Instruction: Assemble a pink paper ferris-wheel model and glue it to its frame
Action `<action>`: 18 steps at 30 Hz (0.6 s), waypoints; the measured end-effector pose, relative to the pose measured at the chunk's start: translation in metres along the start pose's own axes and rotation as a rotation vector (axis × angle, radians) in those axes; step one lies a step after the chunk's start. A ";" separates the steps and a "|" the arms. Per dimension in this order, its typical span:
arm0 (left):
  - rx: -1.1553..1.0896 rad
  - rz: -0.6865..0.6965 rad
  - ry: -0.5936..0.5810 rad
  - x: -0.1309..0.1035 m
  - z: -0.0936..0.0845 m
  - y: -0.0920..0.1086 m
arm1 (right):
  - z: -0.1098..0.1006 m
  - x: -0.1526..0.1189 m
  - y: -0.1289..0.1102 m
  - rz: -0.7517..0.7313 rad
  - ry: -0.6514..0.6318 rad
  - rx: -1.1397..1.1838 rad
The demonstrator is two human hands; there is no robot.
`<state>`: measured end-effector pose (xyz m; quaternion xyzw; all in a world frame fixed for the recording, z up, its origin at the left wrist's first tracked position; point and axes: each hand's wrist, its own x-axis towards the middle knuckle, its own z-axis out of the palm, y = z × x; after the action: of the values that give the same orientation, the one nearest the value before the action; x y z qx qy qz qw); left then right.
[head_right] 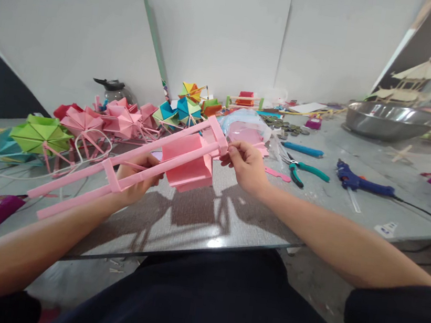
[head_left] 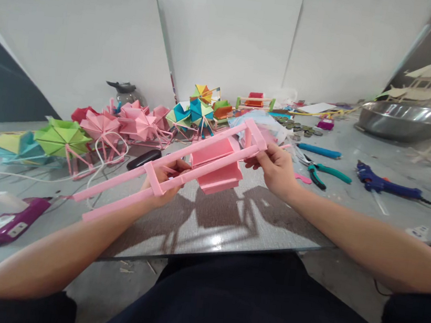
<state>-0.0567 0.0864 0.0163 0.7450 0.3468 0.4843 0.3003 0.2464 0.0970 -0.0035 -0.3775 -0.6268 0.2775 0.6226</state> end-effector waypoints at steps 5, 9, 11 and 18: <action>0.055 -0.054 -0.006 -0.002 -0.001 0.004 | -0.001 0.000 -0.001 0.010 -0.008 -0.001; 0.120 -0.032 -0.003 -0.003 -0.003 0.004 | -0.002 0.000 -0.002 0.027 -0.032 0.001; 0.124 -0.013 0.006 -0.003 -0.003 0.004 | -0.002 0.000 -0.001 0.029 -0.038 -0.003; 0.130 0.072 -0.042 -0.001 0.000 0.010 | -0.002 0.000 -0.002 0.038 -0.039 0.004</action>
<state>-0.0548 0.0793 0.0236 0.7849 0.3441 0.4557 0.2406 0.2480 0.0960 -0.0015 -0.3824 -0.6311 0.2978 0.6057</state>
